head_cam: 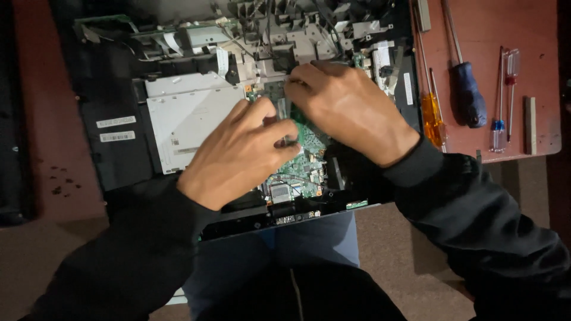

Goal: The person works on the internal components of a disassembled laptop, using a screwdriver to remove screws and disconnecting wires from the motherboard. They also handle a small circuit board and a hard drive, placing them on the table.

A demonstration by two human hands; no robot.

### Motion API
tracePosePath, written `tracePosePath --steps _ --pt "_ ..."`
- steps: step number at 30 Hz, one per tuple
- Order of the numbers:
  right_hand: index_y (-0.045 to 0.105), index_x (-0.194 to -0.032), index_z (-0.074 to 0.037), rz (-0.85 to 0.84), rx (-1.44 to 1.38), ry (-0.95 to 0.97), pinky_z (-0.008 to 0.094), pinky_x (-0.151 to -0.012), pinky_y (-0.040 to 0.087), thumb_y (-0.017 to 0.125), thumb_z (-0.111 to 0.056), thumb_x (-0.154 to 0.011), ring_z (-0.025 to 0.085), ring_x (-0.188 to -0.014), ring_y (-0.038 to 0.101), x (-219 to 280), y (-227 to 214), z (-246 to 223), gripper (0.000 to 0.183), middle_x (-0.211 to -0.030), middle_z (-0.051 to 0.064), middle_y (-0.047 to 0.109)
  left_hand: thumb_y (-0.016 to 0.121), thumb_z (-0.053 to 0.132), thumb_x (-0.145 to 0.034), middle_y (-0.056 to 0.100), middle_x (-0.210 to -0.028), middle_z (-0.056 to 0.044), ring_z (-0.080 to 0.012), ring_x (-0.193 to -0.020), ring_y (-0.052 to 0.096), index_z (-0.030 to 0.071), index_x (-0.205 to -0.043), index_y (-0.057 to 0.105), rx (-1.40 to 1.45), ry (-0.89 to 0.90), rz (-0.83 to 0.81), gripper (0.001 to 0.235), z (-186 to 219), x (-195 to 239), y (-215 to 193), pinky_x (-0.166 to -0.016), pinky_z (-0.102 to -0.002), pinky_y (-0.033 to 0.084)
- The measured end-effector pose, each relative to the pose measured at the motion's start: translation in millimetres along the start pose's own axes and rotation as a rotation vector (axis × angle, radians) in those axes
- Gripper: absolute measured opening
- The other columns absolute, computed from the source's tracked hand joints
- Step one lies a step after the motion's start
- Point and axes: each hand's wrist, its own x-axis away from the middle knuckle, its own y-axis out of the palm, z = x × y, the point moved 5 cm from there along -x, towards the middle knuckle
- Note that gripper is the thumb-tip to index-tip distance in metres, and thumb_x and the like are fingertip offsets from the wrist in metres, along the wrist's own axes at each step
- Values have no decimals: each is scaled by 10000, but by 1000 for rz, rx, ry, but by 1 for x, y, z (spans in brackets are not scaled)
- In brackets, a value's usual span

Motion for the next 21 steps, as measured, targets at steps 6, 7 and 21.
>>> tracePosePath --steps 6,7,21 --pt "682 -1019 -66 -14 -98 -38 314 -572 600 790 75 -912 176 -810 694 -3 -4 5 208 -1071 82 698 730 308 -1004 666 -984 5 -243 -991 510 171 -937 748 -36 -36 151 153 1 -2 -8 -808 -385 470" --pt "685 -1011 -67 -8 -115 -38 315 -557 596 800 62 -907 173 -778 682 -4 -5 5 202 -1045 73 691 780 268 -978 670 -985 3 -249 -990 500 178 -898 738 9 -55 131 128 0 -2 -6 -813 -395 468" --pt "660 -949 -78 -57 -103 -58 276 -467 525 779 47 -955 121 -613 593 -5 -6 7 172 -1006 53 676 740 261 -1012 610 -1048 -28 -281 -1053 476 159 -918 740 162 -123 51 139 -2 -3 2 -905 -437 461"
